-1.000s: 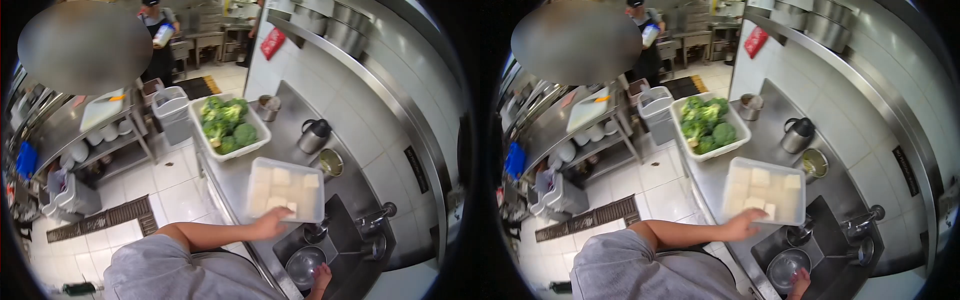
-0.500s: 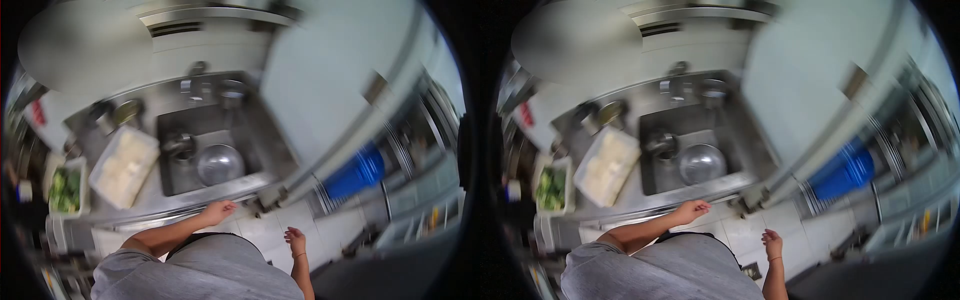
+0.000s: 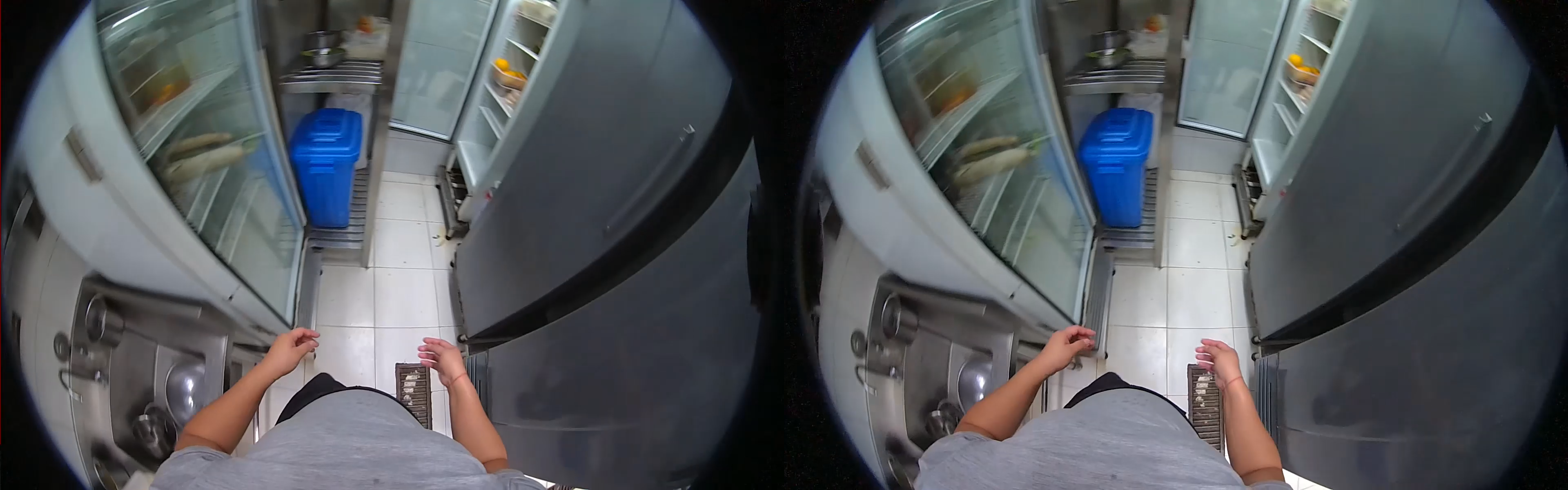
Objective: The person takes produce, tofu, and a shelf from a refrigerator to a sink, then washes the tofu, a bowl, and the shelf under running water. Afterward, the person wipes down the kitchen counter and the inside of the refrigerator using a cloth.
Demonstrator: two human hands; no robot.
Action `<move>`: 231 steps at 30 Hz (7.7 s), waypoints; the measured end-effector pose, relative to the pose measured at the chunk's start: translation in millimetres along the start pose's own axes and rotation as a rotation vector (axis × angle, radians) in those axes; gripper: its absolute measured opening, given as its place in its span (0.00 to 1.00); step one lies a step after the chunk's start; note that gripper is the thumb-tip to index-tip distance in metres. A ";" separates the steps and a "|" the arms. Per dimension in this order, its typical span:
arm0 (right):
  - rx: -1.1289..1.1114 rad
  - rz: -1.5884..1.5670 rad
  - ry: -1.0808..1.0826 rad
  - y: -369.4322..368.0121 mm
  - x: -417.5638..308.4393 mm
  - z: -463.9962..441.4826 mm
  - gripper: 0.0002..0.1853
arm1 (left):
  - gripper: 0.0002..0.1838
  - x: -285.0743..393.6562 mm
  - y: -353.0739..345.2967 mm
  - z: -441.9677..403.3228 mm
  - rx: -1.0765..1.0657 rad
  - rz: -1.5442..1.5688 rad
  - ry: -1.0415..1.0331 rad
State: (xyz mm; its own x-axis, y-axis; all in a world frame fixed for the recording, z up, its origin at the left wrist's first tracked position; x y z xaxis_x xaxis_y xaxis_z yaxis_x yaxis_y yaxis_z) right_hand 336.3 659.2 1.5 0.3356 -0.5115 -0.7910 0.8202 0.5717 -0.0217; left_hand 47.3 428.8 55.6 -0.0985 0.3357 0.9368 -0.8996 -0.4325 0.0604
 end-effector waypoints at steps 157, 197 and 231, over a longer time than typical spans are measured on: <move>-1.802 1.549 0.441 -646.9 98.6 83.2 0.22 | 0.10 25.6 87.6 520.2 2.121 0.805 -0.304; -0.997 1.993 1.860 -1163.1 111.8 81.8 0.17 | 0.25 -361.1 274.0 480.5 1.993 1.000 0.145; -1.406 1.489 1.280 -874.5 344.0 192.0 0.34 | 0.25 -346.9 262.8 455.1 2.214 0.387 0.954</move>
State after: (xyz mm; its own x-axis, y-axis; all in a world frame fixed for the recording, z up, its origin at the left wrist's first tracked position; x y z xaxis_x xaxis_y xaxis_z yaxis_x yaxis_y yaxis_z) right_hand -176.5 -139.9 -134.2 -0.6117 0.6336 -0.4736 -0.4436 0.2210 0.8686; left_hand 38.6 -182.1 -96.7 -0.7212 -0.0856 0.6874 0.6891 -0.1901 0.6993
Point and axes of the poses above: each hand's wrist, its own z-axis away from the middle knuckle, its own y-axis out of the back of the hand, x = y × z, the point moved 4 cm from there along -z, towards the middle knuckle, and after that the axes turned 11 degrees about z, right-handed, at the moved point
